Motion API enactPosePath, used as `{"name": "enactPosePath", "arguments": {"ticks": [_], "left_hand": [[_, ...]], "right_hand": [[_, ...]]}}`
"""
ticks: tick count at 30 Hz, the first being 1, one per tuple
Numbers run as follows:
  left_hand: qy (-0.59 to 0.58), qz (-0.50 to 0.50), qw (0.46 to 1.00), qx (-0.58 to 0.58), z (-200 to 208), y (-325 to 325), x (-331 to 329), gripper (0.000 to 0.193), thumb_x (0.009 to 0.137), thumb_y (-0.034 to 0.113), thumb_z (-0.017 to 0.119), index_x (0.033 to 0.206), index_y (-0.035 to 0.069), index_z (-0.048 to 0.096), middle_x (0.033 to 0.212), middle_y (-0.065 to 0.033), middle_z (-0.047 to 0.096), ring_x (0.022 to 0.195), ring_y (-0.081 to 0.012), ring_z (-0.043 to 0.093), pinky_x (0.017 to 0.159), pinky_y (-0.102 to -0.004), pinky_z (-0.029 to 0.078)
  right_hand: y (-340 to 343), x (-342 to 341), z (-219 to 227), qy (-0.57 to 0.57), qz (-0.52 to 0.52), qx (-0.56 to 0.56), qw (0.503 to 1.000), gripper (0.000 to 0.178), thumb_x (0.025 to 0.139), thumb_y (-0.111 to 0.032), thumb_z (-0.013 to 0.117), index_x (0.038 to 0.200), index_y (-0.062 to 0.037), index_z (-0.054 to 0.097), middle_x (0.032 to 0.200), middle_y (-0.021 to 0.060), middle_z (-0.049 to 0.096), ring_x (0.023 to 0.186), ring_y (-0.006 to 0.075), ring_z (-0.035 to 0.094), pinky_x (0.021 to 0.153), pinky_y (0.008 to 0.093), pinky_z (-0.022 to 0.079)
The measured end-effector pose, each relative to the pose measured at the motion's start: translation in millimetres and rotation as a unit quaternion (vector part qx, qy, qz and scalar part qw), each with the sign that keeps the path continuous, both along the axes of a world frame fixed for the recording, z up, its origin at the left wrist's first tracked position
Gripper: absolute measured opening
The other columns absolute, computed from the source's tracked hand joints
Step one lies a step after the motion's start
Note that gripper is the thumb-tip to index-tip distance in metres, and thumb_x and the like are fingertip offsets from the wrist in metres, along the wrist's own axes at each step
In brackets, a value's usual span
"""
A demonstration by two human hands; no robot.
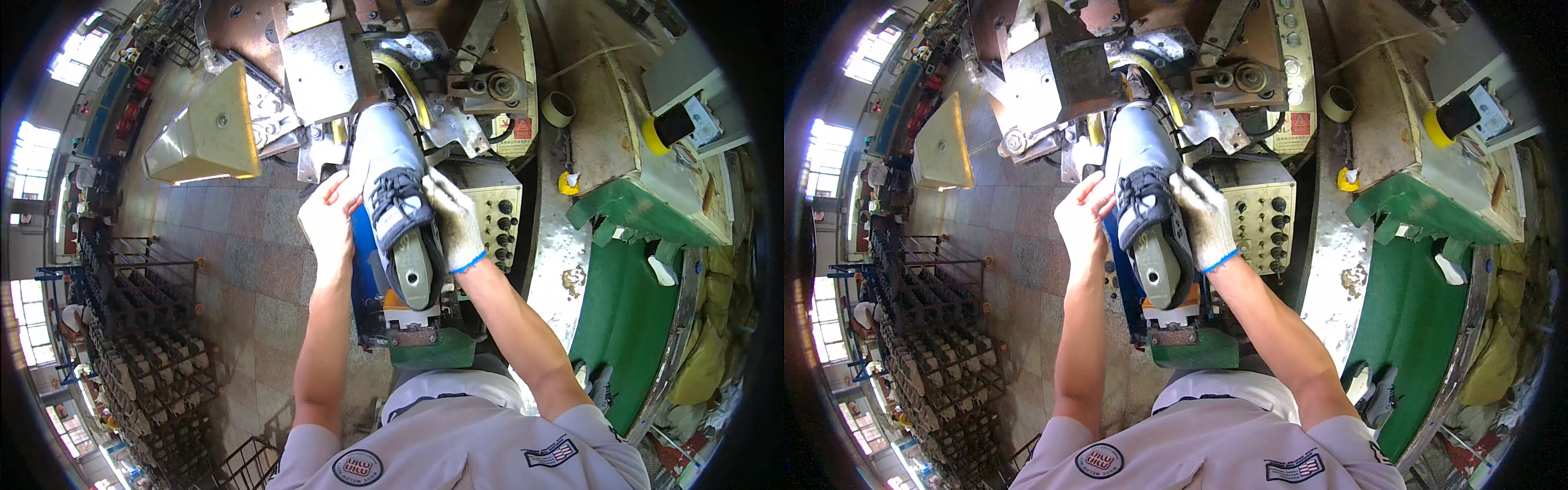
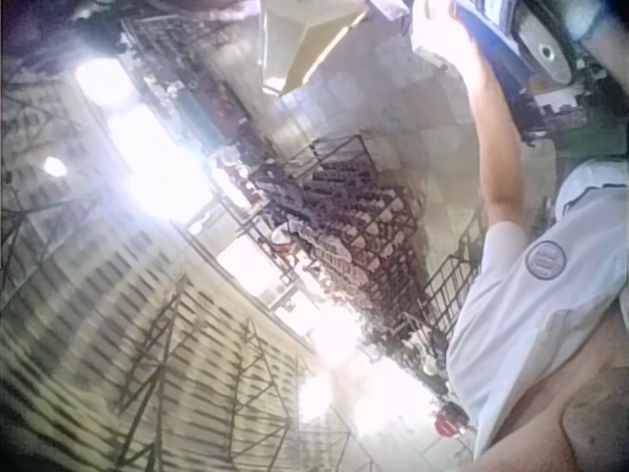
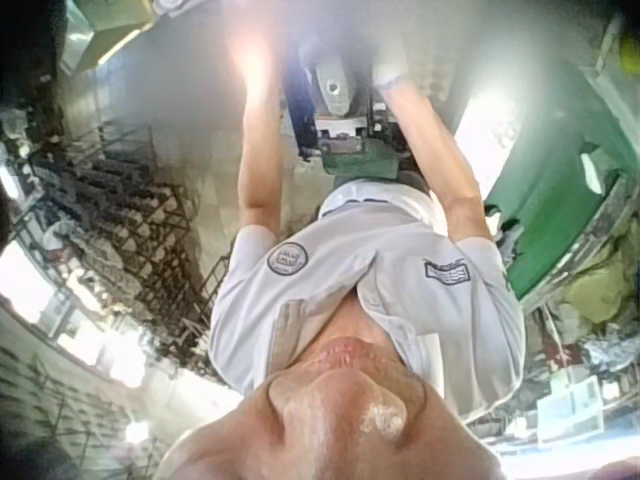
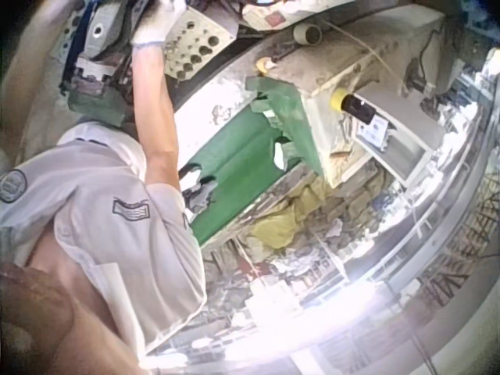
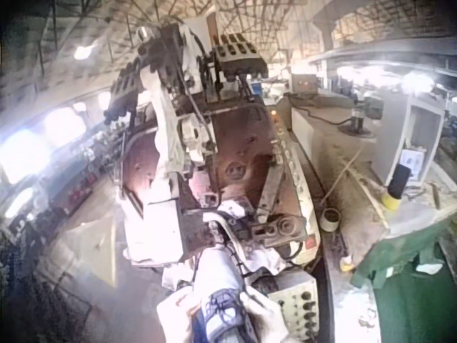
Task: The person picks up shoe uppers on lasts from a conveyor belt, positions them onto a machine to shape the footwear components, and then places the processed items back onto the belt.
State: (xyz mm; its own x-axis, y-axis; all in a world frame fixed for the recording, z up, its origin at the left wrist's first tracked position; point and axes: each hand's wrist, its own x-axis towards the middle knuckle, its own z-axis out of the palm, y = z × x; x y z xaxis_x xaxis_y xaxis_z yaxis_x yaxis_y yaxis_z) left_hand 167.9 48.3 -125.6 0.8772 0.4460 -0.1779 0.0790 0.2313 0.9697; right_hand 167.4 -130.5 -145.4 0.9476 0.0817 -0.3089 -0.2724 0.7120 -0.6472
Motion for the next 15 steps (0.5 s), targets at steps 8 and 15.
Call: {"name": "enactPosePath", "arguments": {"ticks": [8, 15], "left_hand": [[0.092, -0.079, 0.963, -0.241, -28, -28, -7, 0.045, 0.101, 0.038, 0.052, 0.123, 0.000, 0.064, 0.106, -0.0093, 0.071, 0.091, -0.0167, 0.067, 0.087, -0.0301, 0.051], [0.090, -0.113, 0.927, -0.345, -62, -25, 0, 0.050, 0.106, 0.047, 0.040, 0.120, 0.005, 0.062, 0.105, -0.0100, 0.070, 0.091, -0.0225, 0.069, 0.086, -0.0381, 0.056]], "right_hand": [[19, 23, -46, 0.018, -0.061, -0.011, 0.998, 0.041, 0.091, -0.025, 0.075, 0.119, 0.0048, 0.067, 0.104, 0.0070, 0.070, 0.090, 0.0133, 0.063, 0.082, 0.0280, 0.051], [23, 20, -39, 0.024, -0.059, -0.014, 0.998, 0.036, 0.095, -0.024, 0.070, 0.113, 0.0072, 0.069, 0.102, 0.0080, 0.070, 0.086, 0.0137, 0.064, 0.080, 0.0272, 0.052]]}}
